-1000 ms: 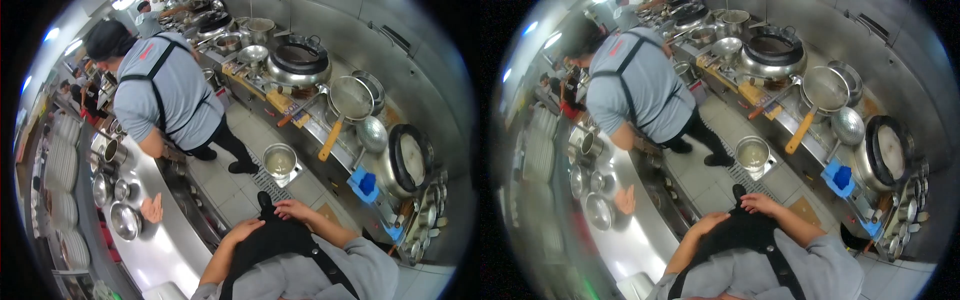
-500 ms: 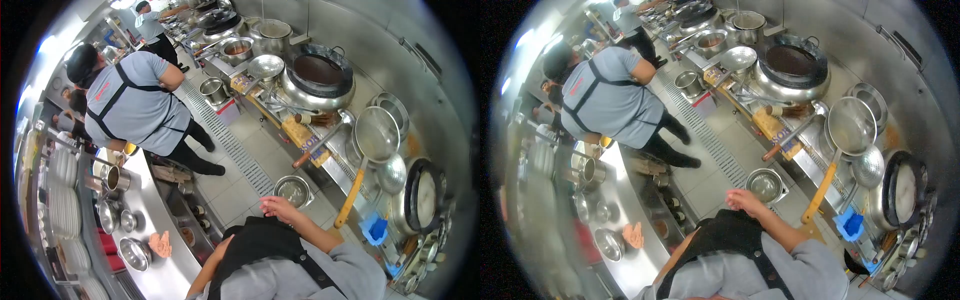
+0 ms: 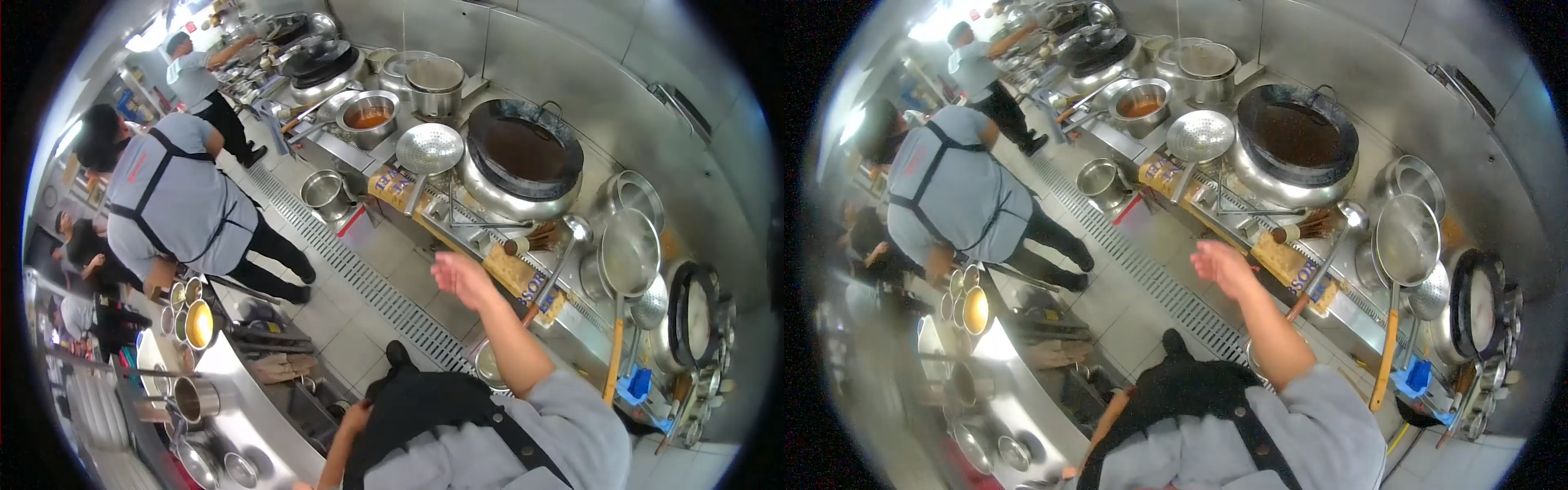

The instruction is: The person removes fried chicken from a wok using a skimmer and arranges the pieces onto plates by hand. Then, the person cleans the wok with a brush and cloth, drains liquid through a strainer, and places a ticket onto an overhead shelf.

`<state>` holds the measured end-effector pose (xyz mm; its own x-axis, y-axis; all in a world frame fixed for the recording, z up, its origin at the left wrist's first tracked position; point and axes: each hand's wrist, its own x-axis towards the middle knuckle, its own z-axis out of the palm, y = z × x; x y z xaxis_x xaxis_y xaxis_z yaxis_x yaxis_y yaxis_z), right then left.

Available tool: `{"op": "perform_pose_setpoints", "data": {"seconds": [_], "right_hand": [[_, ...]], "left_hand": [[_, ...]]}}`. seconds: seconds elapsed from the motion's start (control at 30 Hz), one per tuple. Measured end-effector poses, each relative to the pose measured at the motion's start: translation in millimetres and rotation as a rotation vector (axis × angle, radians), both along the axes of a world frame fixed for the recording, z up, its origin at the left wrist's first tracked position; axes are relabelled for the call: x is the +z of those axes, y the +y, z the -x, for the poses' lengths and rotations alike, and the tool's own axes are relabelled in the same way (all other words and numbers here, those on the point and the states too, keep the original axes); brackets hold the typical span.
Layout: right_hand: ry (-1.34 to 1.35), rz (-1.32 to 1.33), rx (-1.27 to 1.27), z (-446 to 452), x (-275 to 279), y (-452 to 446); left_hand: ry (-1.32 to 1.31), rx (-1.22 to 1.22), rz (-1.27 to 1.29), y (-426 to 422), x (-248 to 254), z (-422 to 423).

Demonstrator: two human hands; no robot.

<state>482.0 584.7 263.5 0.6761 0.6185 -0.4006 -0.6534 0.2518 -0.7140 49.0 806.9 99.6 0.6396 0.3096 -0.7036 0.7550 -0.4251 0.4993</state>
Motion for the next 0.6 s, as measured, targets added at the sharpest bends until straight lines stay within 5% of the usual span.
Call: {"op": "perform_pose_setpoints", "data": {"seconds": [0.07, 0.17, 0.43, 0.53, 0.6], "right_hand": [[-0.085, -0.089, -0.083, -50.8, 10.4, 37.5], [-0.138, -0.081, -0.220, -121.7, 34.6, 80.8], [-0.162, -0.018, -0.498, -289.6, 26.9, 140.1], [-0.115, 0.128, -0.566, -355.6, 21.3, 163.6], [-0.035, 0.092, -0.594, -394.7, 14.9, 178.3]], "left_hand": [[-0.018, -0.222, -0.121, 52.9, 44.9, -50.5], [-0.142, -0.027, -0.132, 117.1, 78.3, -110.9], [-0.297, 0.056, -0.093, 213.7, 74.4, -185.2], [-0.111, -0.269, -0.294, 239.0, 40.4, -175.5], [-0.094, -0.151, -0.175, 238.9, 58.8, -170.6]]}}
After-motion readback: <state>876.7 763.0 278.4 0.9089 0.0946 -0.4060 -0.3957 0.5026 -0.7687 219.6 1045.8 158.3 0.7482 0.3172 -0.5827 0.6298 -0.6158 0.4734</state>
